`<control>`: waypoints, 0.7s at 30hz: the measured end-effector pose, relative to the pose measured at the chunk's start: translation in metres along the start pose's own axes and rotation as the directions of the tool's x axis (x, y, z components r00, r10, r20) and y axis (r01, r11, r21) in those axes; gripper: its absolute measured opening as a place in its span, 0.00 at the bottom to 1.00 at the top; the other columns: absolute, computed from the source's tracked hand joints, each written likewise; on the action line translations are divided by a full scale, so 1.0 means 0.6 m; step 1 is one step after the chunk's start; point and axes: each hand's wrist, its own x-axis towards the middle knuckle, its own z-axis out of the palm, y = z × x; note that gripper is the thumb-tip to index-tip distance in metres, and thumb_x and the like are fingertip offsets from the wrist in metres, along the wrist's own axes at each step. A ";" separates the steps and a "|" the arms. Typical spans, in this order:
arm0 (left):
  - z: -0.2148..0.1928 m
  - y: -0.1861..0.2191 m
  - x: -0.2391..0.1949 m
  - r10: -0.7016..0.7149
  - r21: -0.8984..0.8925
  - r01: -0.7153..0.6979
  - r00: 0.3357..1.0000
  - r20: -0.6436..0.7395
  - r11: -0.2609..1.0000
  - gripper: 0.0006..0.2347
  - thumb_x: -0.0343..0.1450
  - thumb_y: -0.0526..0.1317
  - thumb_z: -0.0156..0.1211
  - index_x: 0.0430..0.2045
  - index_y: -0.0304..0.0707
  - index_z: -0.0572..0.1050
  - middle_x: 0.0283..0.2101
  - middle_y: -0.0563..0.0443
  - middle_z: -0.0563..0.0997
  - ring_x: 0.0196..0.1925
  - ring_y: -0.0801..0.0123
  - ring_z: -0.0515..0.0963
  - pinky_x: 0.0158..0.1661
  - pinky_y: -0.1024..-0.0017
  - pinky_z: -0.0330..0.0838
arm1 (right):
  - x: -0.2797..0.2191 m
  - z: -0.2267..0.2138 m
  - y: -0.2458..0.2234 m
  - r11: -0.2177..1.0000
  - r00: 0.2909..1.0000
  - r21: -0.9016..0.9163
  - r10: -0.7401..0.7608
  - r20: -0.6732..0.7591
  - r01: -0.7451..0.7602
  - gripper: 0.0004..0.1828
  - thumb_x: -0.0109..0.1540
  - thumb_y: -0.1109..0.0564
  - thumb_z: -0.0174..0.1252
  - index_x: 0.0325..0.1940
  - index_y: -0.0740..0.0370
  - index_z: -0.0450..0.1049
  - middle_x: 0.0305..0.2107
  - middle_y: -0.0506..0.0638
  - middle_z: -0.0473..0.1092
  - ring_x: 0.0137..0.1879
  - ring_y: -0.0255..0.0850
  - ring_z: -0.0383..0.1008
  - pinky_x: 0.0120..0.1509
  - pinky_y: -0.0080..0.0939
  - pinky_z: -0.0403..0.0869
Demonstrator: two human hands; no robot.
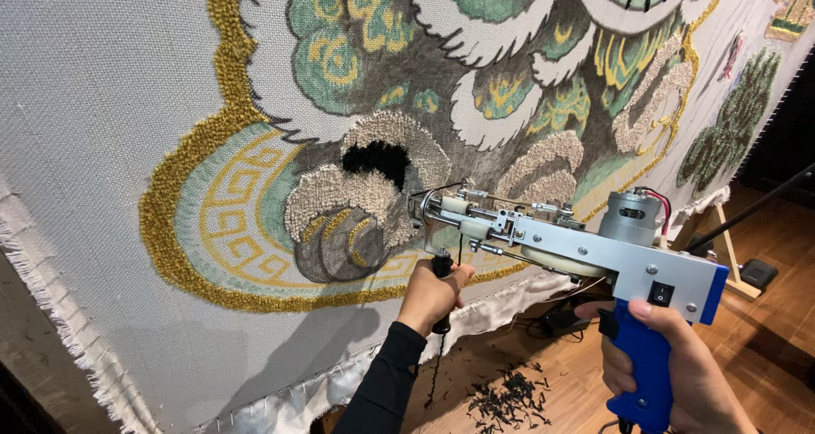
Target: The person uses a handheld tufting gun to apply yarn into a stretched canvas, following a pre-drawn design of a stylized creature. The person guides the tool with both hands to create textured patterns in the fabric.
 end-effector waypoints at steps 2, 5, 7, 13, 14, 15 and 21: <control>-0.003 0.001 0.002 -0.011 0.011 0.012 1.000 -0.017 1.000 0.14 0.71 0.43 0.66 0.30 0.24 0.80 0.23 0.49 0.80 0.16 0.71 0.78 0.22 0.71 0.76 | 0.000 0.007 0.001 1.000 1.000 -0.006 0.004 -0.026 -0.005 0.36 0.67 0.40 0.55 0.61 0.79 0.69 0.14 0.52 0.60 0.18 0.39 0.61 0.19 0.42 0.63; -0.007 0.001 0.006 -0.020 0.010 0.021 0.999 -0.038 1.000 0.16 0.70 0.46 0.67 0.30 0.24 0.78 0.23 0.52 0.79 0.16 0.71 0.77 0.22 0.71 0.75 | -0.002 0.026 0.000 1.000 0.999 0.000 0.007 -0.033 -0.007 0.36 0.67 0.39 0.54 0.61 0.78 0.70 0.15 0.51 0.60 0.18 0.39 0.62 0.19 0.41 0.63; -0.011 0.002 0.008 -0.007 0.014 0.008 0.999 -0.037 1.000 0.18 0.70 0.48 0.67 0.32 0.24 0.79 0.24 0.52 0.79 0.16 0.72 0.77 0.22 0.73 0.74 | -0.003 0.048 -0.004 1.000 1.000 0.001 -0.003 -0.014 0.003 0.35 0.68 0.39 0.54 0.61 0.77 0.70 0.14 0.51 0.60 0.18 0.40 0.62 0.19 0.42 0.63; -0.025 0.018 0.005 0.098 0.008 -0.098 0.991 -0.093 0.995 0.22 0.68 0.52 0.67 0.44 0.28 0.82 0.28 0.50 0.83 0.16 0.76 0.75 0.21 0.75 0.72 | -0.008 0.129 -0.015 0.993 0.980 -0.102 0.043 -0.196 -0.064 0.32 0.61 0.39 0.52 0.53 0.72 0.75 0.11 0.51 0.56 0.16 0.40 0.58 0.19 0.41 0.59; -0.029 0.018 0.005 0.119 0.020 -0.118 0.985 -0.124 0.993 0.23 0.67 0.52 0.67 0.47 0.29 0.80 0.28 0.49 0.84 0.17 0.76 0.76 0.20 0.74 0.72 | -0.008 0.139 -0.014 0.992 0.977 -0.117 0.030 -0.211 -0.055 0.31 0.61 0.41 0.52 0.52 0.73 0.75 0.12 0.51 0.57 0.16 0.40 0.59 0.19 0.41 0.59; -0.032 0.017 0.007 0.143 0.033 -0.139 0.978 -0.154 0.990 0.25 0.67 0.52 0.67 0.50 0.30 0.78 0.28 0.49 0.84 0.17 0.77 0.76 0.20 0.74 0.72 | -0.007 0.149 -0.013 0.990 0.974 -0.132 0.014 -0.227 -0.045 0.30 0.60 0.43 0.52 0.51 0.74 0.75 0.12 0.51 0.58 0.16 0.41 0.59 0.19 0.42 0.59; -0.069 -0.018 0.044 0.356 0.242 -0.299 0.903 -0.243 0.923 0.25 0.67 0.53 0.72 0.49 0.29 0.81 0.28 0.50 0.86 0.24 0.82 0.80 0.29 0.80 0.74 | 0.007 0.200 0.006 0.992 0.957 -0.116 0.017 -0.289 -0.053 0.26 0.59 0.43 0.58 0.47 0.70 0.75 0.12 0.53 0.60 0.16 0.43 0.61 0.20 0.45 0.61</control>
